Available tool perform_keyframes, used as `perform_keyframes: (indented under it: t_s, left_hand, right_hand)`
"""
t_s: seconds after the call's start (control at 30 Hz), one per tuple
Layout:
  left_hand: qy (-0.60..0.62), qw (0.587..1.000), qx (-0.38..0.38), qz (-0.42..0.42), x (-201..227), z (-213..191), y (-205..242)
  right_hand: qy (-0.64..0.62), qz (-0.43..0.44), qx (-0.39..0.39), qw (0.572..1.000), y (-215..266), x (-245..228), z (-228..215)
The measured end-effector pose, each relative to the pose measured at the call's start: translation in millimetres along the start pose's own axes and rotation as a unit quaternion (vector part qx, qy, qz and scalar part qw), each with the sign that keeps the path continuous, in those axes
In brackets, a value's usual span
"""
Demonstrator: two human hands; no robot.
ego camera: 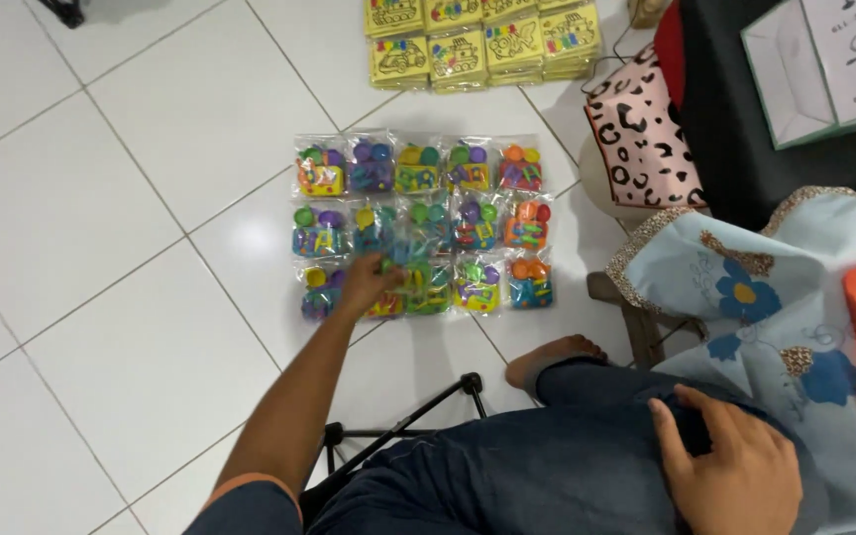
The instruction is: Cleaning small plastic toy pieces with a cloth and sorting them into trays and bags.
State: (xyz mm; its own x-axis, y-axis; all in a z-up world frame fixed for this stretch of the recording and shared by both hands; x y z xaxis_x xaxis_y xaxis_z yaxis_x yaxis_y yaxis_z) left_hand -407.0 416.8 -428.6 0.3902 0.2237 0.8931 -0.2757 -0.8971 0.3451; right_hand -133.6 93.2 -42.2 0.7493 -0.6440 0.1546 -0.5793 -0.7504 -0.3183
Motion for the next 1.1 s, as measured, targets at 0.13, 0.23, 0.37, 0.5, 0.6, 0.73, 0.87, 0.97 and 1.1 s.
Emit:
perform_keyframes:
  t_s: [0.13, 0.23, 0.37, 0.5, 0.6, 0.73, 0.87, 0.97, 1.1]
  left_hand:
    - [-0.085, 0.994, 0.033, -0.051, -48.2, 40.5, 2.7]
    - [-0.088, 0.995, -0.001, -0.054, -56.9, 81.7, 9.5]
    - [-0.081, 0.995, -0.008, -0.064, -59.4, 132.5, 6.1]
    - [-0.117, 0.991, -0.001, -0.063, -62.6, 165.3, 0.9]
    - [-0.075, 0.995, 0.022, -0.062, -70.3, 177.2, 1.9]
    - [-0.198, 0.976, 0.089, -0.007, -35.7, 166.9, 17.2]
    - [-0.353, 0.931, 0.086, 0.04, -13.5, 170.9, 23.3]
    - [-0.335, 0.938, 0.082, 0.026, 5.9, 161.1, 26.9]
    - [-0.26, 0.958, 0.105, 0.053, 36.2, 147.9, 33.2]
  right_hand:
    - [0.007, 0.013, 0.007, 1.0, 0.5, 3.4, 2.7]
    - [-0.003, 0.018, -0.006, 1.0, -1.9, 1.2, 4.2]
    - [-0.019, 0.006, 0.009, 1.0, -3.4, 3.0, 6.0]
    - [-0.012, 0.024, -0.018, 0.999, -2.8, 5.6, 9.5]
    - [-0.011, 0.02, -0.023, 0.999, -5.9, 4.5, 13.3]
    - [-0.015, 0.027, -0.034, 0.999, -10.4, -0.3, 13.7]
    - [-0.023, 0.009, -0.005, 1.0, -10.8, -3.5, 8.3]
    - [-0.02, 0.011, 0.008, 1.0, -9.9, -3.4, 5.5]
    - [-0.05, 0.001, 0.061, 0.997, -10.5, -6.6, -9.1]
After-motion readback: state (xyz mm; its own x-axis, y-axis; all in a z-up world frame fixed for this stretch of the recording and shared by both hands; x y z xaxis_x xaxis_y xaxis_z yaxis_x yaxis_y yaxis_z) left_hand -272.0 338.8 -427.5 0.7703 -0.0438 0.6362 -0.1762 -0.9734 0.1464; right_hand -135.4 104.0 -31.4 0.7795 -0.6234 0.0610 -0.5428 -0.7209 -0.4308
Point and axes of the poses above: each hand's wrist, its own y-axis away from the middle knuckle, its own z-axis out of the palm, x = y × z, the point moved 9 cm from there along -y, towards the middle knuckle, and after that the axes turned 13 degrees about x, right-handed, at the moved point
